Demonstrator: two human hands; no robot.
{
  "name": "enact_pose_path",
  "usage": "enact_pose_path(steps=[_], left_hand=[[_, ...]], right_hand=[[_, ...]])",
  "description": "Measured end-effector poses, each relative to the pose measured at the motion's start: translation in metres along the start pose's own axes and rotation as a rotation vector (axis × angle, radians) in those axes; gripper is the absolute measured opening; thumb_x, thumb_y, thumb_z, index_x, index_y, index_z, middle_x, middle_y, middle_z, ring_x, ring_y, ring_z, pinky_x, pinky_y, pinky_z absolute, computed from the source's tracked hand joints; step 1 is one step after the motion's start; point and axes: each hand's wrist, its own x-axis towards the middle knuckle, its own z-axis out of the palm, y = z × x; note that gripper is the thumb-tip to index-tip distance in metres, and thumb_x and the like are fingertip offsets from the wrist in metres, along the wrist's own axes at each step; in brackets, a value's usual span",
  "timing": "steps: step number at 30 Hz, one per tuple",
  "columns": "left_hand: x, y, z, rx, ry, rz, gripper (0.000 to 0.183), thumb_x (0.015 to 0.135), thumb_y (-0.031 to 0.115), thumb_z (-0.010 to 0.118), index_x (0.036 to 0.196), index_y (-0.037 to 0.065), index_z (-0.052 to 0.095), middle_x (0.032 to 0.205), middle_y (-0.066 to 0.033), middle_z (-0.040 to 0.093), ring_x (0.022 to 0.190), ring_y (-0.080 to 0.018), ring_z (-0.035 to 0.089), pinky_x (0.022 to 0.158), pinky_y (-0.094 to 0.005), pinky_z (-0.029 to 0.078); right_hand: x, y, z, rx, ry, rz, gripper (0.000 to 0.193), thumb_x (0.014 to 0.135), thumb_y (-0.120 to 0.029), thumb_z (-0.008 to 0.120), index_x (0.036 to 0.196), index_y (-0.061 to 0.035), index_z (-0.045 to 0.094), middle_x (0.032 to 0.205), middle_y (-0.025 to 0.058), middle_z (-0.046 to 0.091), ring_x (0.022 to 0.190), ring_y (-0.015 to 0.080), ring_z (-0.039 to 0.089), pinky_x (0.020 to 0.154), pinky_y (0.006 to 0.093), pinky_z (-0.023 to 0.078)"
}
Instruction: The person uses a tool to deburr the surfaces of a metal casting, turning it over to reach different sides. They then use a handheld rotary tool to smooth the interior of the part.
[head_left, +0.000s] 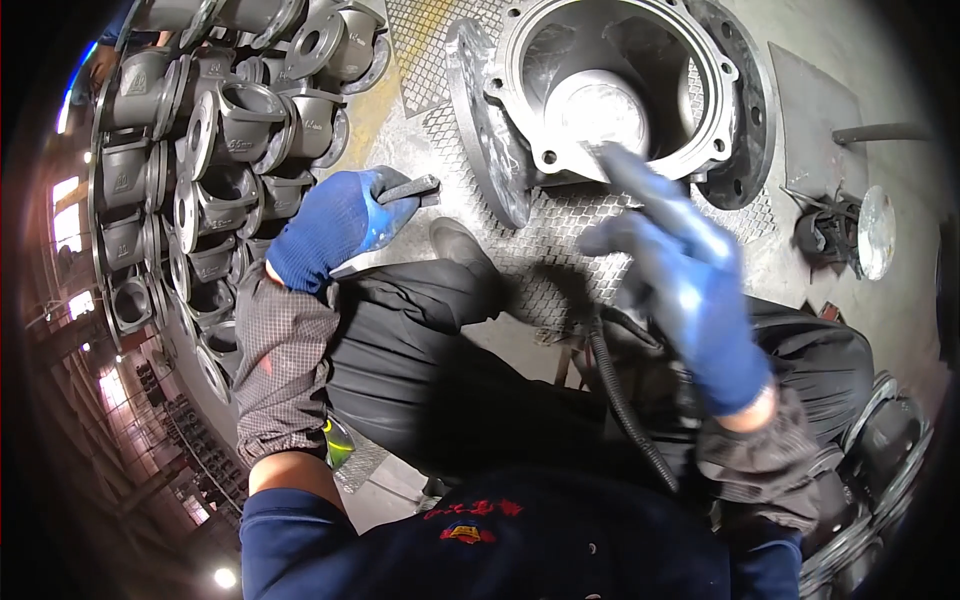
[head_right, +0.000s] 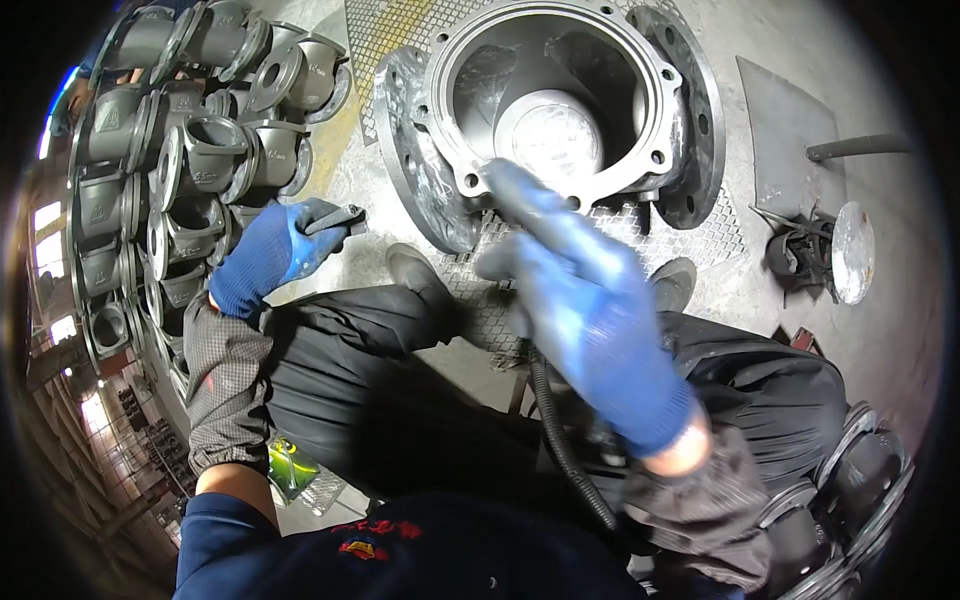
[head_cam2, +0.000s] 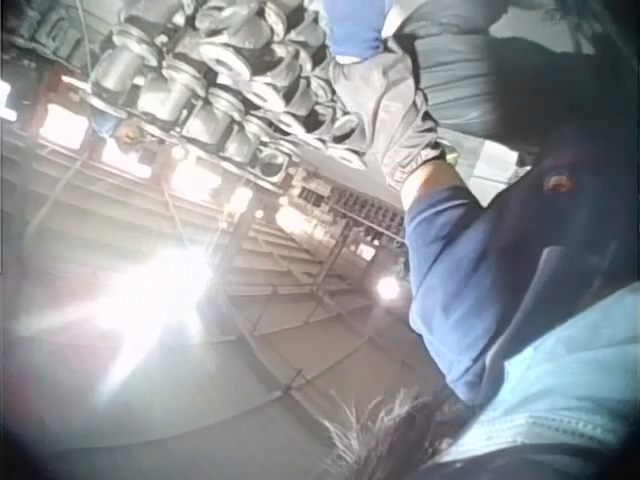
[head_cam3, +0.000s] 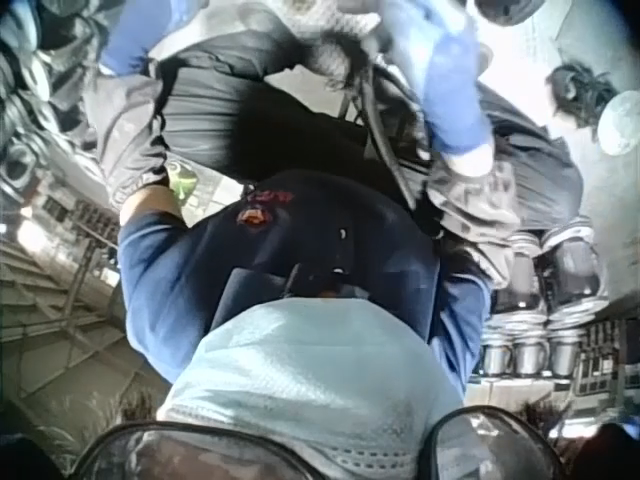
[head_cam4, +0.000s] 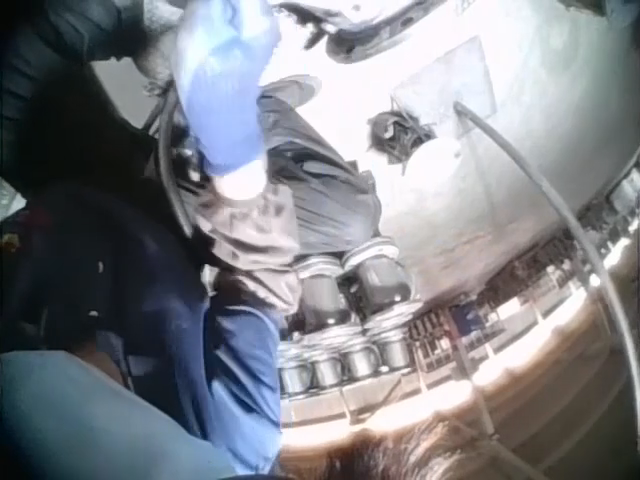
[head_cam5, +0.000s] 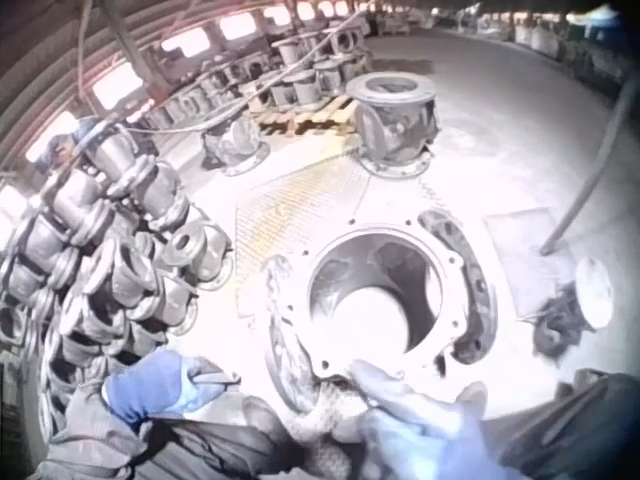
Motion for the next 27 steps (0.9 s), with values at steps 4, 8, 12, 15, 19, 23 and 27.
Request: enact_pose_path(steps=[4,8,12,15,19,23,27], left_hand=[[0.002,0.022,-0.010,-0.138,-0.056,-0.192,0.031,0.084,0.029,0.058,0.101,0.004,0.064,0.073,-0.0077,0.065,0.064,-0.0144,0.061,0.061,-0.0259,0.048],[-0.004,0.019,-0.011,-0.135,0.003,-0.140,0.031,0.083,0.029,0.060,0.100,0.003,0.064,0.072,-0.0069,0.063,0.064,-0.0105,0.059,0.061,-0.0247,0.047],[-0.008,0.016,-0.010,-0.161,0.011,-0.109,0.029,0.082,0.026,0.061,0.099,0.002,0.064,0.075,-0.0059,0.065,0.068,-0.0106,0.061,0.063,-0.0246,0.049],[-0.004,0.018,-0.013,-0.178,-0.071,-0.193,0.029,0.082,0.024,0.061,0.101,0.003,0.063,0.086,-0.0093,0.066,0.078,-0.0141,0.064,0.070,-0.0257,0.050],[-0.008,0.015,-0.010,-0.210,-0.034,-0.153,0.028,0.081,0.022,0.062,0.102,0.003,0.063,0.089,-0.0134,0.065,0.080,-0.0197,0.064,0.071,-0.0282,0.051],[-0.008,0.015,-0.008,-0.191,0.035,-0.031,0.028,0.078,0.023,0.065,0.098,0.003,0.064,0.086,-0.0187,0.065,0.079,-0.0282,0.065,0.069,-0.0316,0.051],[-0.009,0.007,-0.005,-0.059,0.088,0.159,0.026,0.078,0.022,0.065,0.096,0.003,0.065,0.085,-0.0186,0.065,0.077,-0.0297,0.065,0.067,-0.0325,0.051]], right_hand=[[0.010,0.042,0.038,0.439,0.050,0.349,0.038,0.088,-0.008,0.047,0.124,0.0026,0.046,0.110,0.0160,0.058,0.075,0.0114,0.060,0.060,0.0212,0.048],[0.022,0.078,0.064,0.209,0.097,0.280,0.034,0.085,-0.005,0.051,0.117,0.0078,0.050,0.098,0.0154,0.062,0.074,0.0114,0.060,0.065,0.0244,0.050],[0.035,0.086,0.078,0.196,0.173,0.217,0.032,0.086,-0.006,0.050,0.114,0.0091,0.052,0.088,0.0138,0.063,0.068,0.0130,0.061,0.062,0.0247,0.050],[0.043,0.094,0.089,0.101,0.252,0.107,0.030,0.087,-0.005,0.047,0.113,0.0079,0.053,0.074,0.0087,0.062,0.056,0.0134,0.057,0.054,0.0246,0.049],[0.048,0.065,0.083,0.439,0.122,0.457,0.040,0.087,-0.007,0.045,0.124,0.0083,0.043,0.090,0.0108,0.059,0.069,0.0097,0.055,0.060,0.0186,0.046],[0.054,0.073,0.088,0.409,0.140,0.422,0.042,0.087,-0.006,0.044,0.125,0.0103,0.041,0.087,0.0103,0.060,0.069,0.0095,0.054,0.061,0.0190,0.046],[0.065,0.091,0.093,-0.045,0.206,0.120,0.031,0.077,-0.003,0.049,0.106,0.0070,0.050,0.065,0.0143,0.053,0.057,0.0252,0.053,0.054,0.0323,0.045]])
